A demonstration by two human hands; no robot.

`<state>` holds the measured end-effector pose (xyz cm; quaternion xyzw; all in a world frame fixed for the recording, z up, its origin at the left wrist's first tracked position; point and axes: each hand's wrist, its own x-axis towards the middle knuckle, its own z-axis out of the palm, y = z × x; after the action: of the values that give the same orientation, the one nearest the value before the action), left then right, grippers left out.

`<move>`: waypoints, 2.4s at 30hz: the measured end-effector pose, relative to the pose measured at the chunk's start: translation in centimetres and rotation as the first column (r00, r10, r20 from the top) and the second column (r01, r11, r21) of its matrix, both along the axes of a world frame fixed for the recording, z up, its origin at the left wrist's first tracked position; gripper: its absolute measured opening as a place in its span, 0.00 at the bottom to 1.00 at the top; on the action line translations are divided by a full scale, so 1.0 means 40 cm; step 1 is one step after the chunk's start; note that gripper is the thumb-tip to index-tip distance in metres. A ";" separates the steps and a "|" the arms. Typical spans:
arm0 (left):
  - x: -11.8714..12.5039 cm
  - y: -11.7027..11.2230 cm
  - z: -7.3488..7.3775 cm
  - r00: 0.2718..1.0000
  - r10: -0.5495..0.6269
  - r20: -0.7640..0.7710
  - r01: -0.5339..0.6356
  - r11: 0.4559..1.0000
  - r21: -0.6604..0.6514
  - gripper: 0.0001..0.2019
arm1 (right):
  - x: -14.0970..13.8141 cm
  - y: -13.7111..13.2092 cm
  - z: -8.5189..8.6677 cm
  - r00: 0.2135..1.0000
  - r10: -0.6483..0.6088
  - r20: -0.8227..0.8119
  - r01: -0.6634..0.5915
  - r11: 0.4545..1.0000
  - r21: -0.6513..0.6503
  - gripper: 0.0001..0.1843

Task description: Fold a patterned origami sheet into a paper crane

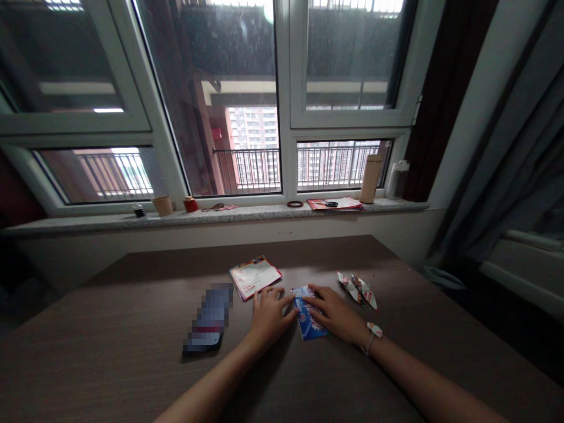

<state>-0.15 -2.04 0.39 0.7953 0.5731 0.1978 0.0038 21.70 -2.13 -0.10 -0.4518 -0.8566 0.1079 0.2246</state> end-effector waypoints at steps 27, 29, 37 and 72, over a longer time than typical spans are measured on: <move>-0.005 0.004 -0.006 1.000 -0.013 0.001 0.013 1.000 -0.004 0.17 | -0.002 -0.004 0.008 1.000 -0.009 0.017 0.009 1.000 -0.001 0.22; -0.004 0.003 -0.005 1.000 -0.015 -0.002 0.015 1.000 -0.007 0.17 | -0.002 -0.003 0.007 1.000 -0.009 0.014 0.009 1.000 0.003 0.22; -0.005 0.002 -0.003 1.000 -0.013 0.010 0.013 1.000 -0.020 0.15 | -0.001 0.001 -0.004 1.000 0.007 0.010 -0.007 0.999 0.050 0.21; 0.002 -0.010 0.005 0.998 0.060 0.018 -0.061 0.997 0.054 0.10 | -0.002 -0.008 0.009 0.997 0.044 -0.063 -0.044 0.999 -0.004 0.23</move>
<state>-0.07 -2.43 0.59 0.7755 0.5914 0.2201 -0.0192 21.62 -2.45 0.28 -0.4298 -0.8586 0.1294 0.2478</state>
